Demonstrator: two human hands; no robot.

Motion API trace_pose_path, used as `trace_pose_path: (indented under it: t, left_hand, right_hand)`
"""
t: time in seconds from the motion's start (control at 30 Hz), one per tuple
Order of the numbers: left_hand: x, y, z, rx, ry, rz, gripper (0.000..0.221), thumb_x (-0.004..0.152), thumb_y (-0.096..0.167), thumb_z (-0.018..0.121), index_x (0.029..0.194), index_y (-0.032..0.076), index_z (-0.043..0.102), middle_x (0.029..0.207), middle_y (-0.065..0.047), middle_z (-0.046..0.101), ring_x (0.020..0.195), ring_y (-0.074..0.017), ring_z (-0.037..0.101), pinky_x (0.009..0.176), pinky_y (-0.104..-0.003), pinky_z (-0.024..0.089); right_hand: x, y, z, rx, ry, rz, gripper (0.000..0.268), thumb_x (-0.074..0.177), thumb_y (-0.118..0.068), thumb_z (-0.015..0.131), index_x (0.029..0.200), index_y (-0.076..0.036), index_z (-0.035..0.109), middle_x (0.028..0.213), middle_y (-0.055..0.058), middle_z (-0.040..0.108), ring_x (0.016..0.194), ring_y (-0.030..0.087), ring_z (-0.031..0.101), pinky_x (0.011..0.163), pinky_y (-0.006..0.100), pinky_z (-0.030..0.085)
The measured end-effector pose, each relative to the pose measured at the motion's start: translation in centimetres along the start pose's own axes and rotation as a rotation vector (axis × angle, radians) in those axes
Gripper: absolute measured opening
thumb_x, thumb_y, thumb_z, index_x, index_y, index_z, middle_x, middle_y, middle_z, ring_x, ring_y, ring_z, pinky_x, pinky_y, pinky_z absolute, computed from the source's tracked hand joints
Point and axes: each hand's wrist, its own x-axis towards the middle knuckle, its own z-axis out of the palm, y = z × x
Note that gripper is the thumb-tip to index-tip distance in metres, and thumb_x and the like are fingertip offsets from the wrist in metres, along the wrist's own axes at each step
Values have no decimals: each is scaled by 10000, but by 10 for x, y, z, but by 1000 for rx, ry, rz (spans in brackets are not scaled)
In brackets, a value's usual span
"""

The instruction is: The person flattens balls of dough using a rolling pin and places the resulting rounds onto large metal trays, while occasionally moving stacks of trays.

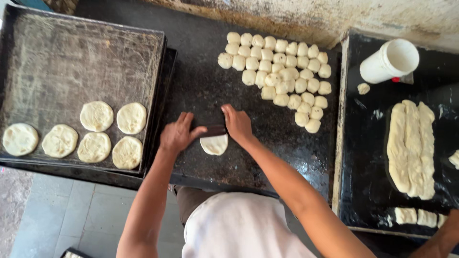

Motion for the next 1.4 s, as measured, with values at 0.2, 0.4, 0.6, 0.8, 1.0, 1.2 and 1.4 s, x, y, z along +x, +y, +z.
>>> trace_pose_path:
  t: [0.2,0.4,0.6,0.8,1.0,1.2,1.4]
  left_hand:
    - [-76,5,18,66,285,306,605,751,589,718,1151,143,634,959,-80,651,820,-280,712,646,-472,583]
    - [-97,-8,34,-75,288,-286,471,952,425,701,1200,38,594,1040,-165,577,797,-356,686,588,-459,569]
    - [-83,-13,28,-141,187,-389,472,933,434,691,1156,38,563,1074,-182,586,804,-393,692,567,-485,566]
    - [-98,-36,42,-265,21,-281,454,884,350,689,1226,85,551,1116,-152,603,933,-361,695,684,-482,593]
    - [-91,-51,59,-328,-21,-151,608,913,289,669,1431,26,489,1328,-237,570,1206,-395,578,986,-479,504]
    - [-91,-64,101,-516,-352,-243,614,1028,374,506,1542,60,387,1576,-229,405,1412,-368,443,1146,-493,372]
    - [-93,-65,127,-237,-384,-61,622,996,352,485,1535,67,363,1599,-188,360,1454,-337,377,1173,-485,292]
  right_hand:
    - [-74,-23,-31,222,-34,97,259,1048,-223,551,1273,-100,585,1071,93,718,935,282,699,823,459,489]
    - [-35,-39,-18,-156,145,-211,395,821,-318,739,1133,-84,672,1137,215,659,1010,420,645,889,501,434]
    - [2,-78,-37,277,-715,-30,225,881,-112,761,1085,-22,735,1043,120,768,998,257,715,865,405,549]
    - [77,-196,8,846,-1074,245,224,942,-153,727,1133,-36,736,1040,57,774,923,97,701,824,301,591]
    - [151,-340,141,415,-334,-645,226,924,-134,687,1143,-110,742,1152,52,771,1068,193,731,947,493,422]
    - [162,-343,220,554,-199,-266,337,1037,-6,517,1222,-183,735,1287,7,756,1173,127,728,1289,497,289]
    - [141,-346,202,170,-98,-672,388,961,-82,598,1348,-76,623,1330,123,691,1242,237,661,1144,672,148]
